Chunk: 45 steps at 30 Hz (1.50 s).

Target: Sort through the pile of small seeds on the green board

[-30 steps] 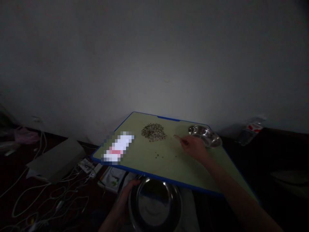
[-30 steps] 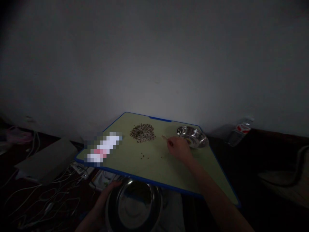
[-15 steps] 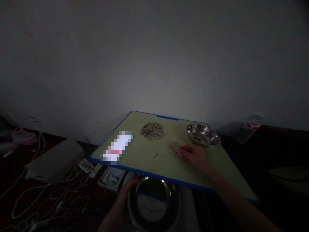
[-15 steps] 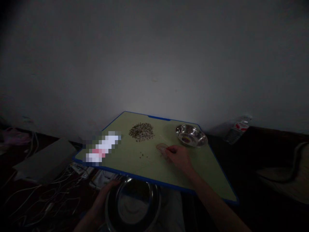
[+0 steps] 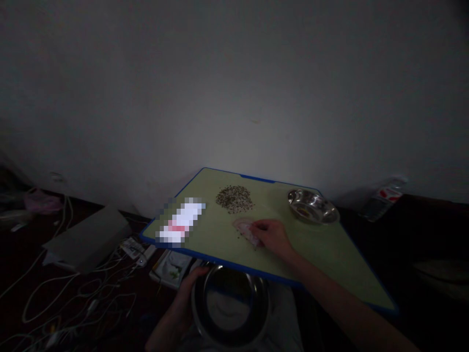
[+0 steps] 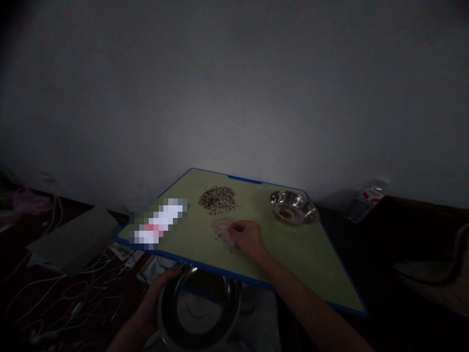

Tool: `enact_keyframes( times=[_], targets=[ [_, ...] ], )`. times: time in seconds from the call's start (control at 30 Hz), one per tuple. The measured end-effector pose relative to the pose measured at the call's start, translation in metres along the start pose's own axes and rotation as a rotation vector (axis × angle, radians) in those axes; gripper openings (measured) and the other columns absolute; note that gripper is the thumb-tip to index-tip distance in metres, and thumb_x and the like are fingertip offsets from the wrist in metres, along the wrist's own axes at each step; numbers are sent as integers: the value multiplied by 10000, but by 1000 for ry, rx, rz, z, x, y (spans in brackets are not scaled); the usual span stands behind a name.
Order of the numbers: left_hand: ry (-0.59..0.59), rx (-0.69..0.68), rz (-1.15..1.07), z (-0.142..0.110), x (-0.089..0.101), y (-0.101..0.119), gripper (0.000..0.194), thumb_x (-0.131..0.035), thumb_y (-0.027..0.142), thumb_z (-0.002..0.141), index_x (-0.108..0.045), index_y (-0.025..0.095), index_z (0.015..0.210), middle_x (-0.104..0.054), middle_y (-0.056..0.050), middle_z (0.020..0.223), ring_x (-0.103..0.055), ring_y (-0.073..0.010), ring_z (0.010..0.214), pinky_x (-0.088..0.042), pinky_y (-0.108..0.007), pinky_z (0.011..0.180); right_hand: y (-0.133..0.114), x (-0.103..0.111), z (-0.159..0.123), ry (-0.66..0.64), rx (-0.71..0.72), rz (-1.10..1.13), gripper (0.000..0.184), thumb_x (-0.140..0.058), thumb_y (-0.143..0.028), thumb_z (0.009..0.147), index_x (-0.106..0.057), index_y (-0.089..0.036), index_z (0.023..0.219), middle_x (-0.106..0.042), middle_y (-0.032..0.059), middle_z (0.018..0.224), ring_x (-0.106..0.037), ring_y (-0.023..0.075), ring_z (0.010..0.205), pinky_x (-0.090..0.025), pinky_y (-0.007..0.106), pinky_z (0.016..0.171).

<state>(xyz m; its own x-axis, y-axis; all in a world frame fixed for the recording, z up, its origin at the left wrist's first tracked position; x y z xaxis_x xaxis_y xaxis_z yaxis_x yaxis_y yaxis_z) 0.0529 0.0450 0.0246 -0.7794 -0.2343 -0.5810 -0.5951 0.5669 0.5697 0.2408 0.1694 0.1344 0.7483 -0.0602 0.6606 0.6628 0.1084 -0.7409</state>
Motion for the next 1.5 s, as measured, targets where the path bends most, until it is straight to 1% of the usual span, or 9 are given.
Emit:
enact_keyframes(
  times=[0.2,0.33,0.47,0.57,0.73,0.9,1.13,1.37,1.5],
  targets=[
    [79,-32,24,-1,9,7,154,-572,257,652,-661,132,641,-705,-44,573,-637,-196,568,-463,-296,619,-10,-23,3,-285,56,54,299,-535,-362,707,-689,-129,813,-585,10,512,-455,84,387,-334,194,385],
    [53,-25,10,-2,5,8,157,-564,252,660,-665,131,656,-710,-44,591,-636,-189,574,-462,-295,637,-12,-23,5,-362,87,151,319,-542,-376,711,-683,-113,823,-579,15,515,-461,82,407,-357,195,402],
    [45,-38,11,-2,2,8,168,-555,250,665,-663,131,618,-703,-46,567,-633,-183,564,-457,-280,603,5,7,5,-258,73,127,341,-552,-371,708,-678,-104,880,-600,20,544,-481,87,423,-384,204,422],
    [27,-20,-2,-1,-1,3,181,-559,270,664,-668,132,622,-703,-48,568,-631,-193,554,-459,-297,598,25,33,-9,-172,70,21,353,-497,-367,748,-677,-108,906,-627,38,562,-513,113,433,-401,225,426],
    [-48,28,-31,4,-5,-10,191,-571,281,669,-679,124,648,-707,-45,595,-633,-193,586,-464,-300,630,40,57,-42,2,61,-92,348,-495,-356,751,-654,-155,986,-685,73,847,-624,194,678,-486,306,614],
    [-51,66,-36,6,-4,-17,208,-575,301,670,-682,123,668,-708,-53,597,-640,-199,615,-461,-299,658,28,49,-58,45,92,-70,332,-503,-357,753,-660,-157,967,-664,79,947,-626,212,818,-480,336,750],
    [0,1,-30,2,-3,-10,152,-591,266,653,-668,138,628,-704,-39,576,-637,-192,599,-460,-294,641,6,27,-69,-58,158,16,280,-525,-303,753,-663,-187,967,-665,59,949,-620,205,837,-477,326,757],
    [25,6,-25,4,-2,-11,166,-573,248,660,-664,132,584,-703,-46,560,-628,-177,571,-465,-289,622,-12,7,-72,-240,208,142,265,-556,-314,741,-673,-193,945,-673,52,914,-618,183,800,-477,286,720],
    [58,9,2,1,3,-7,154,-582,253,653,-662,136,592,-701,-38,557,-624,-174,555,-462,-282,600,-9,6,-47,-236,160,169,289,-577,-335,717,-666,-156,926,-682,55,783,-612,156,645,-470,245,566]
  ],
)
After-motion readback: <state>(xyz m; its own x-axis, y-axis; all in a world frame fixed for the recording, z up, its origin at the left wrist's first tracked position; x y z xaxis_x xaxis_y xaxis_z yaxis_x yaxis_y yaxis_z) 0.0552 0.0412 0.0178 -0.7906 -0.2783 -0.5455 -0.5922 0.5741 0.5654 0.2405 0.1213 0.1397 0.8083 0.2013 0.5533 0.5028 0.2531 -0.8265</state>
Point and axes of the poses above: each hand's wrist, its own z-axis towards the middle knuckle, its own x-axis out of the back of the hand, y = z × x, the point moved 10 cm from there along z, towards the middle knuckle
